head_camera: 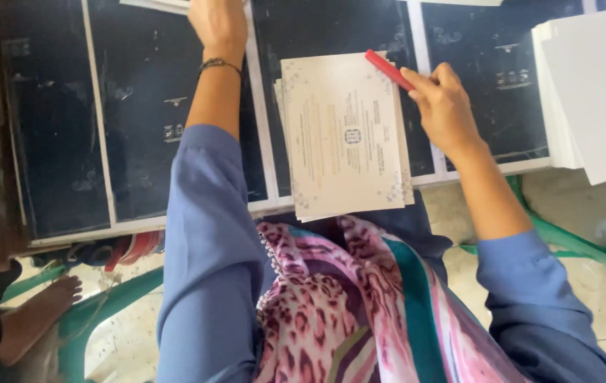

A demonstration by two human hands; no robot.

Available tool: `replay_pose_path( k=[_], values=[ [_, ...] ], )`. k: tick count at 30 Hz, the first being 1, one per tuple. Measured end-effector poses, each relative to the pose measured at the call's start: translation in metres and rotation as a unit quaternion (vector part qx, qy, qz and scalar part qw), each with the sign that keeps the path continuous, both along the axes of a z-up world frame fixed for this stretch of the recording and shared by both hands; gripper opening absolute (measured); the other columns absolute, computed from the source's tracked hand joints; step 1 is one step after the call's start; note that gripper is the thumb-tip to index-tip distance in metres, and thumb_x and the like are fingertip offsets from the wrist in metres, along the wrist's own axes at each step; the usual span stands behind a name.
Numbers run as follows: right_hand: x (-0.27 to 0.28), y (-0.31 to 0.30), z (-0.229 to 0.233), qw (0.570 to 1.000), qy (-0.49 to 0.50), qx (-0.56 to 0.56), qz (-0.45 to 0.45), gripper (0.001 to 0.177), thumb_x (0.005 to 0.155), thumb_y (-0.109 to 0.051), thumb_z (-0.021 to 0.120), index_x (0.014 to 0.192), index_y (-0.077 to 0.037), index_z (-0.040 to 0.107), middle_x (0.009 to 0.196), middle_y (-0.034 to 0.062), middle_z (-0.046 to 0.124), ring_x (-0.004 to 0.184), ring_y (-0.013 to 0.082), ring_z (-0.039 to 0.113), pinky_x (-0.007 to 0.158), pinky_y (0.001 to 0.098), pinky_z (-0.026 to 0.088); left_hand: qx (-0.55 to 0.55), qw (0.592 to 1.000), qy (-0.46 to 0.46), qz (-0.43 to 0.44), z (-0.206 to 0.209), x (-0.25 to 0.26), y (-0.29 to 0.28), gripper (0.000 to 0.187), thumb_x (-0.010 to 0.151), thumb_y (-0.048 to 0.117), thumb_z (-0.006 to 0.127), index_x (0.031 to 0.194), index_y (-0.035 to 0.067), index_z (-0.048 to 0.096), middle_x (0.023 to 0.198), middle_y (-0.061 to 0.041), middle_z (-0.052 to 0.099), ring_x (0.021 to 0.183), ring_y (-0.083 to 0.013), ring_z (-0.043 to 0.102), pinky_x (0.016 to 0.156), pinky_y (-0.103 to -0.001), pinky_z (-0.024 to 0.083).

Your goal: The person inserts a stack of white paper sheets into a dark blue book cover, then places the assembled book onto a pile on the table. This process is repeated multiple times with different book covers and paper stacks.

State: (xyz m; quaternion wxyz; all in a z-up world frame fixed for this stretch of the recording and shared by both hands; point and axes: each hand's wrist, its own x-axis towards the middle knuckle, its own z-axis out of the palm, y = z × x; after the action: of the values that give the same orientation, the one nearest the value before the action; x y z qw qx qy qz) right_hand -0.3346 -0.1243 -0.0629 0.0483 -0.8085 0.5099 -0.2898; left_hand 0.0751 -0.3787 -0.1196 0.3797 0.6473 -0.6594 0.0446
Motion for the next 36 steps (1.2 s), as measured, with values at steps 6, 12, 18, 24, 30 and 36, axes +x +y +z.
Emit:
replay_pose_path(
  k=[6, 12, 18, 24, 30, 36],
  values=[
    [0.032, 0.049, 0.057, 0.992, -0.121, -0.006, -0.030, 0.030, 0.117, -0.020, 0.052, 0.124, 0.006, 0.065, 0.095, 0.0152, 0.050, 0.079, 0.0299, 0.052, 0.074, 0.0408, 0.042, -0.016, 0.999, 0.025, -0.027, 0.102, -0.010, 0.173, 0.010, 0.102, 0.008, 0.047, 0.110, 0.010, 0.053, 0.106, -0.017, 0.054, 0.072, -0.0431, 0.063, 0.049, -0.046, 0.048],
    [0.138, 0.098, 0.095, 0.984, -0.115, -0.114, 0.068, 0.055, 0.079, -0.018, 0.087, 0.131, -0.010, 0.070, 0.121, 0.0114, 0.065, 0.091, 0.0286, 0.070, 0.080, 0.0393, 0.059, -0.014, 0.969, 0.135, -0.208, 0.164, -0.046, 0.358, 0.009, 0.101, -0.005, 0.049, 0.108, 0.001, 0.051, 0.112, -0.014, 0.046, 0.098, -0.0423, 0.061, 0.081, -0.048, 0.055],
    [0.180, 0.120, 0.107, 0.975, -0.020, -0.105, 0.193, 0.035, 0.082, -0.011, 0.079, 0.116, -0.010, 0.070, 0.099, 0.0066, 0.063, 0.076, 0.0251, 0.066, 0.068, 0.0376, 0.058, 0.018, 0.928, 0.328, -0.177, 0.143, -0.049, 0.419, 0.034, 0.085, -0.025, 0.059, 0.108, -0.003, 0.050, 0.130, -0.023, 0.043, 0.093, -0.0392, 0.073, 0.080, -0.041, 0.066],
    [0.169, 0.144, 0.133, 0.973, -0.074, -0.088, 0.202, 0.048, 0.080, -0.011, 0.081, 0.126, -0.005, 0.070, 0.103, 0.0131, 0.066, 0.077, 0.0303, 0.069, 0.068, 0.0409, 0.062, 0.025, 0.897, 0.375, -0.231, 0.164, -0.054, 0.424, 0.031, 0.086, -0.023, 0.065, 0.105, -0.005, 0.048, 0.127, -0.023, 0.041, 0.096, -0.0439, 0.075, 0.077, -0.044, 0.067],
    [0.120, 0.131, 0.115, 0.971, -0.170, -0.167, -0.015, 0.032, 0.085, 0.004, 0.069, 0.115, -0.007, 0.075, 0.084, 0.0053, 0.065, 0.064, 0.0249, 0.065, 0.064, 0.0336, 0.058, 0.009, 0.951, 0.252, -0.177, 0.170, -0.032, 0.419, 0.023, 0.078, -0.018, 0.070, 0.097, -0.005, 0.064, 0.112, -0.024, 0.058, 0.082, -0.0371, 0.072, 0.065, -0.038, 0.063],
    [0.058, 0.146, 0.064, 0.970, -0.100, 0.059, -0.213, 0.042, 0.079, 0.000, 0.068, 0.117, -0.010, 0.055, 0.079, 0.0170, 0.066, 0.073, 0.0440, 0.069, 0.070, 0.0515, 0.055, 0.078, 0.967, 0.225, -0.094, 0.121, 0.027, 0.420, 0.042, 0.077, -0.022, 0.064, 0.116, -0.009, 0.071, 0.115, -0.023, 0.056, 0.085, -0.0332, 0.067, 0.079, -0.038, 0.061]
  ],
)
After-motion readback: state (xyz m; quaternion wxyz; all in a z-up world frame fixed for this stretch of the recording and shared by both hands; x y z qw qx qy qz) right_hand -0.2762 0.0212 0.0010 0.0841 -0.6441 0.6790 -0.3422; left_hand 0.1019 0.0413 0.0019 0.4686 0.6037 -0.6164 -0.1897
